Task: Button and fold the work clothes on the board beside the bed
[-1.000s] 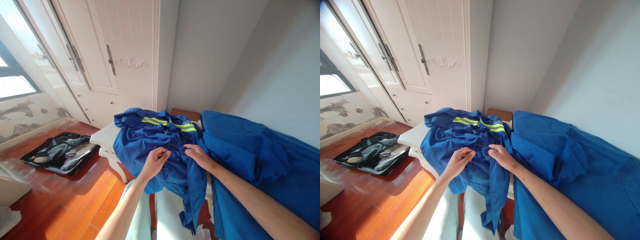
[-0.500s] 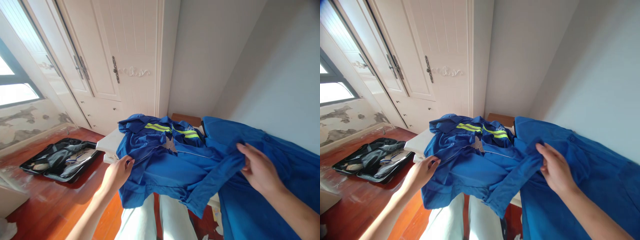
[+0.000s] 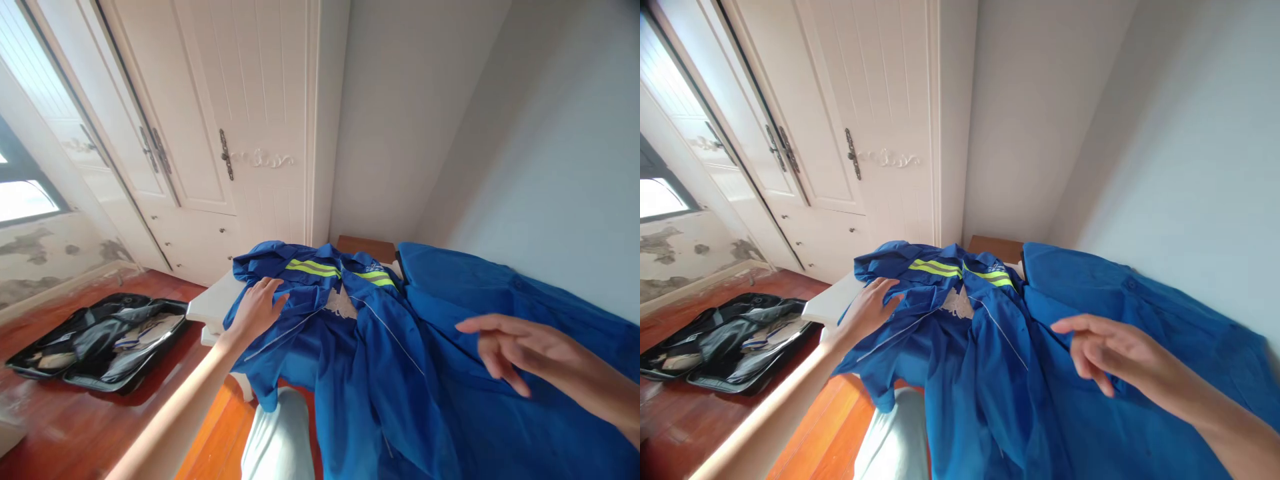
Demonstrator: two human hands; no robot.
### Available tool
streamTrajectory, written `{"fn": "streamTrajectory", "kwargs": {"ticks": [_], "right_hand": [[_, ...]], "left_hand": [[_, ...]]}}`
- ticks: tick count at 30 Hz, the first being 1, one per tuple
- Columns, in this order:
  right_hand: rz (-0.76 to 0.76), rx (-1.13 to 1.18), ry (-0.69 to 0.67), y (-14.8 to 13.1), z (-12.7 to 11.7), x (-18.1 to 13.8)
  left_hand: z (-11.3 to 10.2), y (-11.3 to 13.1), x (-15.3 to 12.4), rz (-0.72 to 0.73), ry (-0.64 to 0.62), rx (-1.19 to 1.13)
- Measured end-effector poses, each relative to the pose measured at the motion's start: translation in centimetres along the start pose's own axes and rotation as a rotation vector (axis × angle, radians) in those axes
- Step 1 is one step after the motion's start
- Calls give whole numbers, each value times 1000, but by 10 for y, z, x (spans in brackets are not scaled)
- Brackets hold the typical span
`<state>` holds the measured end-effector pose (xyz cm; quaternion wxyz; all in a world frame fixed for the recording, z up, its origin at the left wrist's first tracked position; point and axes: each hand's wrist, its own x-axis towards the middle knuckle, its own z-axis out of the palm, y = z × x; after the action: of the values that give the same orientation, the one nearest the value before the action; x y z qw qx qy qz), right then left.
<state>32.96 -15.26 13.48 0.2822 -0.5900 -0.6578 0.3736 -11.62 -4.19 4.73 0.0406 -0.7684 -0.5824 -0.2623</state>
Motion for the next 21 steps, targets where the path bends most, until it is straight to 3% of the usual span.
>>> {"fn": "streamTrajectory", "kwargs": {"ticks": [4, 9, 12, 14, 16, 18, 21], "right_hand": [[-91, -32, -112, -30, 22, 73], [-118, -417, -3, -10, 44, 178], [47, -666, 17, 3, 55, 223], [158, -742, 16, 9, 62, 241], [176, -739, -16, 11, 65, 251], [143, -712, -68, 9, 62, 257], [75, -639, -78, 0, 41, 263]], "left_hand": [[17, -24, 45, 23, -29, 155], [18, -72, 95, -73, -58, 322], [16, -99, 114, -220, -227, 303], [14, -113, 119, -310, -363, 237], [6, -125, 121, -369, -412, 189], [-10, -139, 119, -427, -363, 161], [-47, -169, 117, -582, -179, 121]]}}
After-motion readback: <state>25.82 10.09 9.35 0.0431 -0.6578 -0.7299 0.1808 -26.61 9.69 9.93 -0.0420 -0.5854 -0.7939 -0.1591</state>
